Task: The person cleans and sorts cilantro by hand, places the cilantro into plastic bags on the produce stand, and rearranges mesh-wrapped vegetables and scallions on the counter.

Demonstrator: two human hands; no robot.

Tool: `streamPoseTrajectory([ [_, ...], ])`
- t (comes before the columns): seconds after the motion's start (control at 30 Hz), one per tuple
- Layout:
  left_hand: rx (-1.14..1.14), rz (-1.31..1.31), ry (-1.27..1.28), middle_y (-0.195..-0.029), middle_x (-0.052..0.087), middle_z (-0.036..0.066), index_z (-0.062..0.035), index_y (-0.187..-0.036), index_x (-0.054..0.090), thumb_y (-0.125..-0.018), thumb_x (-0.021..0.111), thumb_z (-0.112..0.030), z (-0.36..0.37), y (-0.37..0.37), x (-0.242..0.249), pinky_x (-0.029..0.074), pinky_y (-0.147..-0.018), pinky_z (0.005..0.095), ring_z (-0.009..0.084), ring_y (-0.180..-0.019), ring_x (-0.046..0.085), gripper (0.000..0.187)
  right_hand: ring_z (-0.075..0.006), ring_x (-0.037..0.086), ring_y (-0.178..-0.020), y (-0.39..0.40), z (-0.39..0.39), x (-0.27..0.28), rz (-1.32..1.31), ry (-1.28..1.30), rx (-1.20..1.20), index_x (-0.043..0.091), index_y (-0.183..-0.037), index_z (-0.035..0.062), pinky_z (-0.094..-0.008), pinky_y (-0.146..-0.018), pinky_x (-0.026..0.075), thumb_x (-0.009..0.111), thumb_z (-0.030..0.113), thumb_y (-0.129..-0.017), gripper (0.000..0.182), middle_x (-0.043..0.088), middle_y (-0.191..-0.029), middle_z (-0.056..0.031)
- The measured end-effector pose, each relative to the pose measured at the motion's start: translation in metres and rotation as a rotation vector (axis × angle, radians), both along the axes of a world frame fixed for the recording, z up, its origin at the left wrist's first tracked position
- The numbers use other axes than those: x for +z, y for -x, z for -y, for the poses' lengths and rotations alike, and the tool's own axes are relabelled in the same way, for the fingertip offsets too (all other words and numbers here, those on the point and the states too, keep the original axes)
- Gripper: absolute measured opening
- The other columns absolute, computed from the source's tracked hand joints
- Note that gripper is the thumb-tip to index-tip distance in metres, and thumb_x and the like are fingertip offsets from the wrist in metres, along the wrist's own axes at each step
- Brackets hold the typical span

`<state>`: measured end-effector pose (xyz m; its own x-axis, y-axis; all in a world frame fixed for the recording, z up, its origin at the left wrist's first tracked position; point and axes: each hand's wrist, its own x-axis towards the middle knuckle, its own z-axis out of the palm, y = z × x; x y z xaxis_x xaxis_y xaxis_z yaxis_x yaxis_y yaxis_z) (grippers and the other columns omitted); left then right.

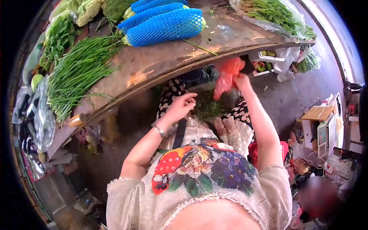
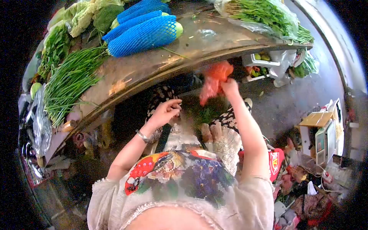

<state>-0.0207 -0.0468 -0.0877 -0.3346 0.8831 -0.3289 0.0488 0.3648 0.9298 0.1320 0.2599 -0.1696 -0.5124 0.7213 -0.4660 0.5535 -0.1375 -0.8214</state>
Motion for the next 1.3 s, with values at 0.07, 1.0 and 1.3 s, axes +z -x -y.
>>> streamPoseTrajectory([
  [0.07,-0.008,-0.068,0.008,-0.099,0.064,0.005,-0.0042,-0.128,0.053,-0.088,0.059,-0.006,0.011,-0.001,-0.002,0.049,-0.072,0.0250,0.0099,-0.081,0.060,0.040,-0.0157,0.063,-0.081,0.015,-0.010,0.033,-0.288,0.084,-0.077,0.059,-0.114,0.0016,-0.0278,-0.069,0.052,0.061,0.014,-0.088,0.028,0.065,-0.096,-0.0065],
  [1.0,0.181,-0.345,0.198,-0.136,0.048,0.022,-0.0129,-0.145,0.033,-0.093,0.049,-0.050,0.180,0.002,-0.011,0.038,-0.103,0.0359,0.0371,-0.122,0.048,0.066,-0.0118,0.057,-0.059,-0.068,0.026,-0.102,-0.194,-0.218,0.323,0.057,-0.111,-0.0037,-0.0231,-0.051,0.043,0.051,-0.004,-0.084,0.028,0.062,-0.085,-0.0071],
  [1.3,0.452,-0.768,0.594,-0.098,0.068,0.015,-0.0093,-0.112,0.064,-0.085,0.063,-0.029,0.265,0.017,0.069,0.052,-0.080,0.0438,0.0327,-0.090,0.065,0.034,-0.0104,0.057,-0.059,-0.057,0.037,-0.080,-0.232,-0.076,0.263,0.060,-0.107,0.0006,-0.0215,-0.050,0.043,0.053,-0.002,-0.086,0.022,0.063,-0.078,-0.0041],
])
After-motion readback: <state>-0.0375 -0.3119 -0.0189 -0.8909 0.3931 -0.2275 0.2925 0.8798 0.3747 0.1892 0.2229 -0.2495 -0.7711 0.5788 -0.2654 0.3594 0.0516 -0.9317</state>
